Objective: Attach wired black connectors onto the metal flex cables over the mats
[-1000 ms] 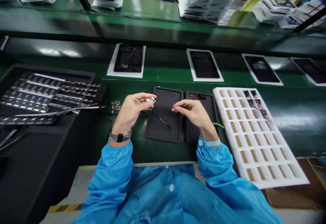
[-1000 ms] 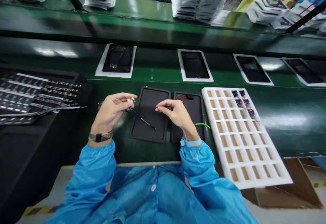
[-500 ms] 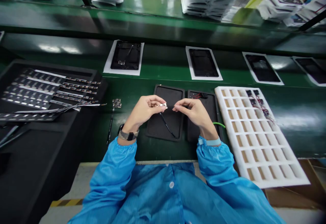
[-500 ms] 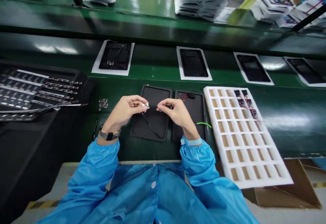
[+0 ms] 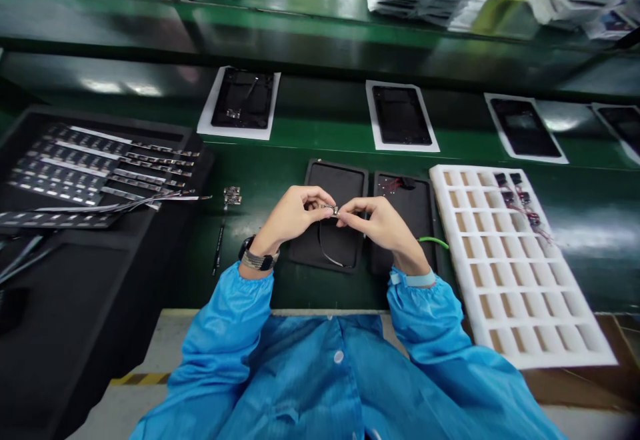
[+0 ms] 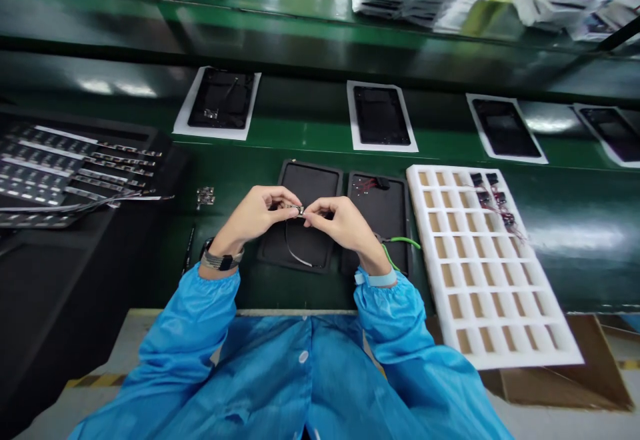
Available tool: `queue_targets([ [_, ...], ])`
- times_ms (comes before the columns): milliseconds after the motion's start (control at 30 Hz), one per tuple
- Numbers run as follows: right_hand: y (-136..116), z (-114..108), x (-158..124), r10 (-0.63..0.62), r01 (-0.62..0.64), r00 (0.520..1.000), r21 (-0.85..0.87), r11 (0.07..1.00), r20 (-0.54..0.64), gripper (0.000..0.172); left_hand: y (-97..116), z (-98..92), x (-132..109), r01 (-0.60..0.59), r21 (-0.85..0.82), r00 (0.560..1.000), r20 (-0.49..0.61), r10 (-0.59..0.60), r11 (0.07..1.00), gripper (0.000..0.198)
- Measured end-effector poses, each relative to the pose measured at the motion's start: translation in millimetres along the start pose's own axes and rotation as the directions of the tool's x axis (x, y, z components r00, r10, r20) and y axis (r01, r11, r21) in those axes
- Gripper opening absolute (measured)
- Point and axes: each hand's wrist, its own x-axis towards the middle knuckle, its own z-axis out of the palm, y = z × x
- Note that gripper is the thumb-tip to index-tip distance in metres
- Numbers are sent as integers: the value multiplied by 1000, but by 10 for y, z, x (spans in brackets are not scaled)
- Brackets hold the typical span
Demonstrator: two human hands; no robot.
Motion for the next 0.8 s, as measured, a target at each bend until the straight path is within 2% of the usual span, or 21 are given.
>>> queue_targets([
  [333,53,-23,25,70,-78,987,55,995,142,23,12,-6,-14,-4,88,997,73,-3,996,12],
  [500,132,2,50,107,-117,983,57,992,152,28,0,22,-12,-7,121,998,55,0,993,9],
  [800,46,-16,40,80,-91,990,90,992,114,29,-48,-68,27,17,-58,992,124,-10,998,13],
])
